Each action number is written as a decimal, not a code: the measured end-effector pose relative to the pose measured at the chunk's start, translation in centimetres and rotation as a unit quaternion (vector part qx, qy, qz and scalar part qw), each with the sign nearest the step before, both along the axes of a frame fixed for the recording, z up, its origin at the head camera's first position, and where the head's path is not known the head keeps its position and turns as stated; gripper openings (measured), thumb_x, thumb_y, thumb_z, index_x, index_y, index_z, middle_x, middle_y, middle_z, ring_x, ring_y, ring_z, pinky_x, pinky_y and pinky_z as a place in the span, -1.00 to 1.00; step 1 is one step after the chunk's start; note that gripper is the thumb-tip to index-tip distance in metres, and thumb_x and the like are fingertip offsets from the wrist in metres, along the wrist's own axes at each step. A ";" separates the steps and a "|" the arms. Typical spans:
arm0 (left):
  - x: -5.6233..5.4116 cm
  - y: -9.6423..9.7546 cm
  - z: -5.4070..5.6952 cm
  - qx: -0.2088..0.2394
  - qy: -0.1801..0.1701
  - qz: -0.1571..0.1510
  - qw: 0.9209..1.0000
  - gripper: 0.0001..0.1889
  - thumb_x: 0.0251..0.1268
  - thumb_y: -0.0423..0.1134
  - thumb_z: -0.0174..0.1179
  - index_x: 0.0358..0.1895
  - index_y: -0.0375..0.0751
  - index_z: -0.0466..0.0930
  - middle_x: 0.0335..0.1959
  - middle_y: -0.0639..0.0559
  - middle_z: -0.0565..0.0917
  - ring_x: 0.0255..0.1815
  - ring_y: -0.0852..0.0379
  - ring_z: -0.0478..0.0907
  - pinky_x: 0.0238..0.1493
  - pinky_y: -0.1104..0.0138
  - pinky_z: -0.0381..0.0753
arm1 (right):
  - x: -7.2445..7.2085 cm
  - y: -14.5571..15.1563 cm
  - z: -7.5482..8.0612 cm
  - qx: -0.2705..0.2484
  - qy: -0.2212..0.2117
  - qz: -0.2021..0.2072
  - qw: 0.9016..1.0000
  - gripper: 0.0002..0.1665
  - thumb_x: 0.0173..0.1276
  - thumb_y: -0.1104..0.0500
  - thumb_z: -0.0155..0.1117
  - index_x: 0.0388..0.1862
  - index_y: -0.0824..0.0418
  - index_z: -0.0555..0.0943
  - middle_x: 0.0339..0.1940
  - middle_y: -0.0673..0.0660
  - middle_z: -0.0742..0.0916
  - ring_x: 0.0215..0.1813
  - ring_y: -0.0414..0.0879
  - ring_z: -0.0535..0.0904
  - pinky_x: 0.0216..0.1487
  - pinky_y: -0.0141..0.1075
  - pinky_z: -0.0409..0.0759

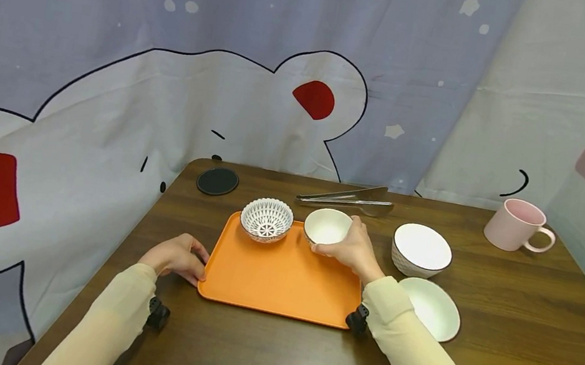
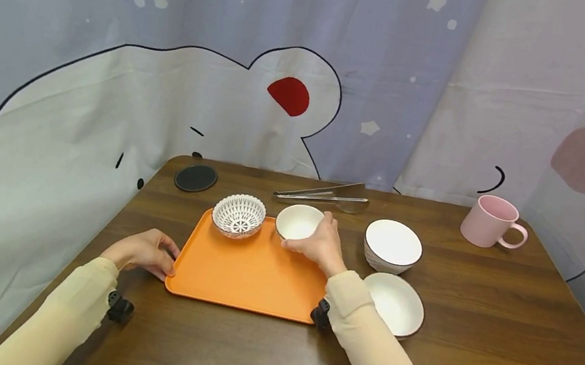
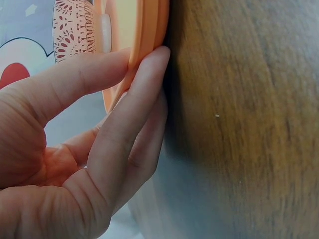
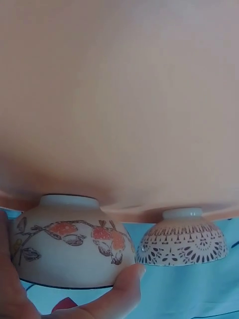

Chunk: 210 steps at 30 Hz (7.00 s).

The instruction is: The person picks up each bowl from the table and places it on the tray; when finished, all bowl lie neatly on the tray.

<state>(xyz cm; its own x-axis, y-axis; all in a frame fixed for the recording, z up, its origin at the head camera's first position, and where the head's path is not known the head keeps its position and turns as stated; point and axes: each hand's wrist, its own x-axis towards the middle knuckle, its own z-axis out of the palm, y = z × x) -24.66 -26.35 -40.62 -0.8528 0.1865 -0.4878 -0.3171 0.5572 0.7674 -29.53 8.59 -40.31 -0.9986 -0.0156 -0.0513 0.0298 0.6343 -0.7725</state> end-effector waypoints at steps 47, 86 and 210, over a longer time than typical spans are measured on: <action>0.6 0.4 0.2 -0.008 0.017 -0.003 1.000 -0.59 -0.08 -0.66 0.28 -0.07 -0.62 0.43 -0.34 -0.26 0.59 -0.47 0.06 0.67 -0.28 0.20 0.78 | 3.7 3.5 3.8 -0.061 0.033 -0.055 0.996 0.26 0.03 -0.19 0.53 0.53 0.30 0.08 0.50 0.28 0.33 0.50 0.20 0.22 0.45 0.07 0.32; 0.0 0.4 0.0 -0.015 0.005 0.007 1.000 -0.59 -0.07 -0.63 0.31 -0.07 -0.57 0.45 -0.31 -0.26 0.60 -0.44 0.04 0.68 -0.27 0.21 0.78 | 8.8 8.7 4.4 -0.023 0.037 -0.028 0.999 0.27 0.02 -0.17 0.55 0.52 0.35 0.09 0.48 0.33 0.35 0.48 0.25 0.25 0.46 0.06 0.30; 0.2 0.3 0.1 -0.026 0.013 0.008 1.000 -0.60 -0.07 -0.62 0.33 -0.08 -0.57 0.48 -0.28 -0.28 0.62 -0.42 0.02 0.70 -0.27 0.20 0.78 | 11.5 9.8 1.0 0.071 0.067 -0.009 0.995 0.38 -0.21 -0.18 0.67 0.41 0.47 0.16 0.22 0.46 0.46 0.13 0.33 0.49 0.07 0.12 0.55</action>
